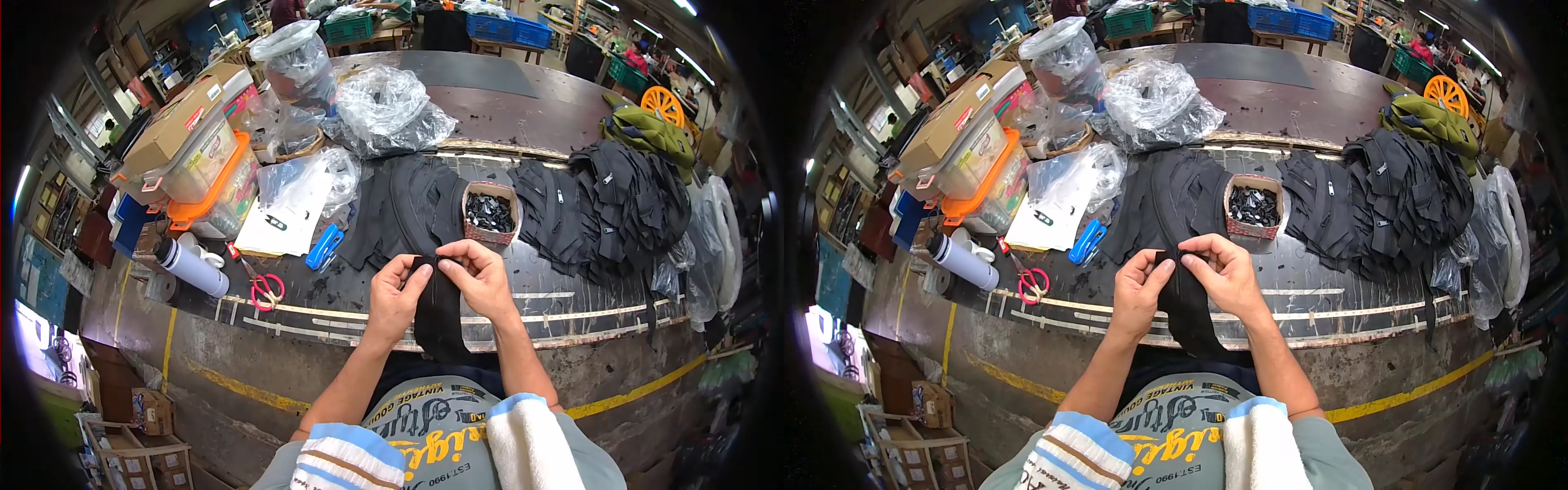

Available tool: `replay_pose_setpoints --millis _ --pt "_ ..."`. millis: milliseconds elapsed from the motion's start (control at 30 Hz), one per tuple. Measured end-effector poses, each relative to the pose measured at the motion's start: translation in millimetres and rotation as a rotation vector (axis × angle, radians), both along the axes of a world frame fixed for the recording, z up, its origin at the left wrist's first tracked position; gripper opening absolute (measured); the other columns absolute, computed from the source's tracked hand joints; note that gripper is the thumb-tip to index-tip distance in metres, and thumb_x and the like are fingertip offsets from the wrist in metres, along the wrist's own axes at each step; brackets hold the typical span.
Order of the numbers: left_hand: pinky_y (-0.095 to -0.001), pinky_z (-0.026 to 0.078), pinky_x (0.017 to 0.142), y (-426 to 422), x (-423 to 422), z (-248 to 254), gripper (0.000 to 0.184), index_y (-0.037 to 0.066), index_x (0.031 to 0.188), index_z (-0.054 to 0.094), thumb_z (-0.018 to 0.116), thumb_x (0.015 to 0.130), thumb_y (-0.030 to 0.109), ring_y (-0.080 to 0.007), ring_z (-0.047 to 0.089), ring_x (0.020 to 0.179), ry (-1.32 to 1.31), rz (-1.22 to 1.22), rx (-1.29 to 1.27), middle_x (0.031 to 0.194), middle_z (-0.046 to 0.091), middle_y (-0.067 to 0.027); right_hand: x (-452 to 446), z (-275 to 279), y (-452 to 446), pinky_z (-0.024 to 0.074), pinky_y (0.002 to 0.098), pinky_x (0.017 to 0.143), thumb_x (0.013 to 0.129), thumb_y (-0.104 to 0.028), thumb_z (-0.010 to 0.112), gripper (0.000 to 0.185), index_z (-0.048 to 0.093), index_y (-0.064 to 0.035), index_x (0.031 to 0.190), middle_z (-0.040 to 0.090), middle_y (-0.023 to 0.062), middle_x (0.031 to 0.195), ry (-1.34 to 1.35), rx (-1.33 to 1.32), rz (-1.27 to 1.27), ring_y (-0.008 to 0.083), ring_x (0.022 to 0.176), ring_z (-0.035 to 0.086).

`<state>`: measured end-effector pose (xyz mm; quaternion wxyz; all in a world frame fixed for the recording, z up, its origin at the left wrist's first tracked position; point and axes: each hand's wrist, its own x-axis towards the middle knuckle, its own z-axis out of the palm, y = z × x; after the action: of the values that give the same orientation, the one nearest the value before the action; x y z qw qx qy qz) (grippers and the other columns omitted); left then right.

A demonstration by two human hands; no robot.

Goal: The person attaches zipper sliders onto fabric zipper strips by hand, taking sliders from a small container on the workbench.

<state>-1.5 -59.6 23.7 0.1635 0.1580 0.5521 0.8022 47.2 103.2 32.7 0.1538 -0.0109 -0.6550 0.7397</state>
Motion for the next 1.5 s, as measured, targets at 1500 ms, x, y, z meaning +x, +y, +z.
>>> replay_pose_setpoints --millis 1500 --pt "-0.0176 0.039 0.065 -5.7 -11.8 1.8 0.008 0.002 0.093 0.07 0.066 0.097 0.007 -0.0038 0.049 0.072 -0.142 -0.211 -0.016 0.082 0.064 0.0024 7.0 -1.1 3.1 0.0443 0.0184 0.073 0.096 0.005 0.062 0.016 0.071 0.0014 0.109 0.067 0.003 0.099 0.021 0.128 -0.029 0.0066 0.08 0.056"
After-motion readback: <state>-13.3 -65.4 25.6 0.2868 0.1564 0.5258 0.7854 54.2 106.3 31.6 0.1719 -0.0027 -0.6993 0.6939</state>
